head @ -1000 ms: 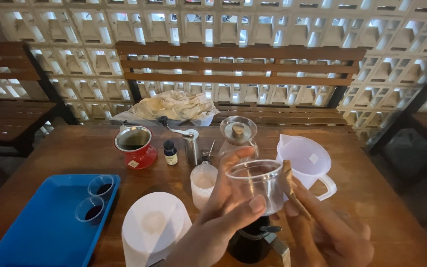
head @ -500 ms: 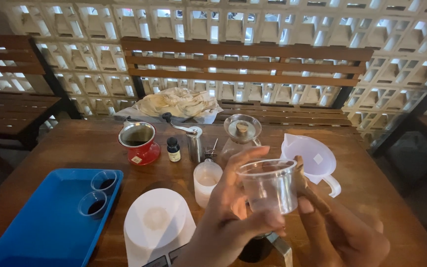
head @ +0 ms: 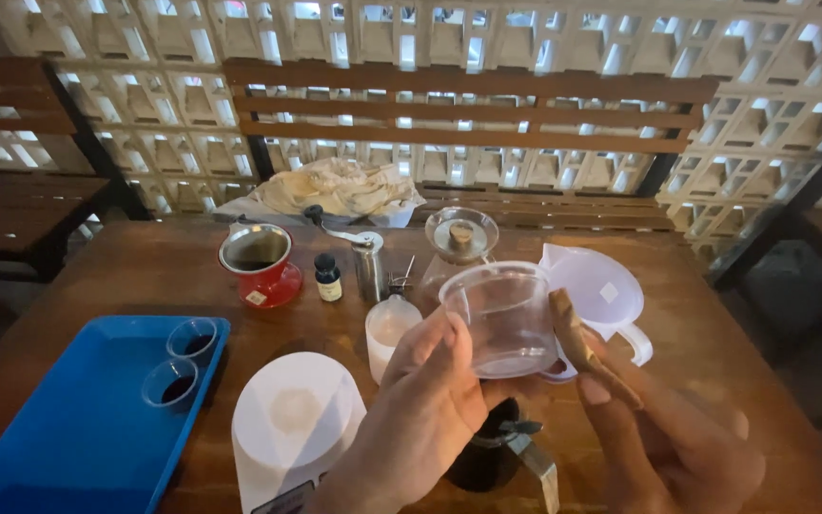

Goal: Filling small sample cups with liquid using a spoon and a digital scale for measurement.

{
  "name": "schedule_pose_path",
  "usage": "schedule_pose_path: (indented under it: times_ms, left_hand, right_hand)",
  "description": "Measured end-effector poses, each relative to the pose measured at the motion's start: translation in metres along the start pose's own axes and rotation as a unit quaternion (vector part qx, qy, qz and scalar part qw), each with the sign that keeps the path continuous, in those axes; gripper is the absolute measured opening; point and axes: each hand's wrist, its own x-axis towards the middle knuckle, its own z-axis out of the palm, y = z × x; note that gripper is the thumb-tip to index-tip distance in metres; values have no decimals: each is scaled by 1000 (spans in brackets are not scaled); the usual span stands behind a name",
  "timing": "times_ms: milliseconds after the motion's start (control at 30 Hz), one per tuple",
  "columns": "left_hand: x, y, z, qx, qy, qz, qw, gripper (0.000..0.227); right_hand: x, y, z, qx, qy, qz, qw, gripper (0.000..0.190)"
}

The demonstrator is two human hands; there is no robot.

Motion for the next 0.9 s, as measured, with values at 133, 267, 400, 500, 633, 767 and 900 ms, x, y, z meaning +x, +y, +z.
schedule_pose_path:
  times_ms: [133, 267, 400, 500, 633, 767, 900]
  left_hand:
    - [-1, -4, -1, -14, -1, 16, 1000, 54]
    - [-1, -9, -7, -19, -1, 17, 1000, 61]
    - [0, -7, -3, 0, -23, 36, 999, 55]
    - [0, -5, 1, 59, -28, 37, 997, 71]
    - [-1, 1, 5, 126, -42, 55, 990, 95]
    - [-2, 12, 8, 176, -57, 42, 982, 95]
    - [-5, 25, 7, 204, -73, 48, 975, 79]
  right_hand:
    - [-1, 7, -2, 22, 1, 6, 1000, 27]
    - [-1, 6, 0, 32, 2, -1, 999, 23]
    - [0, 9, 0, 49, 1, -7, 999, 27]
    - [2, 5, -1, 49, -13, -26, 998, 27]
    - [4, 1, -7, 7, -22, -14, 1000, 22]
    - [18, 11, -7, 226, -70, -62, 970, 22]
    - [22, 9, -1, 239, 29, 45, 969, 40]
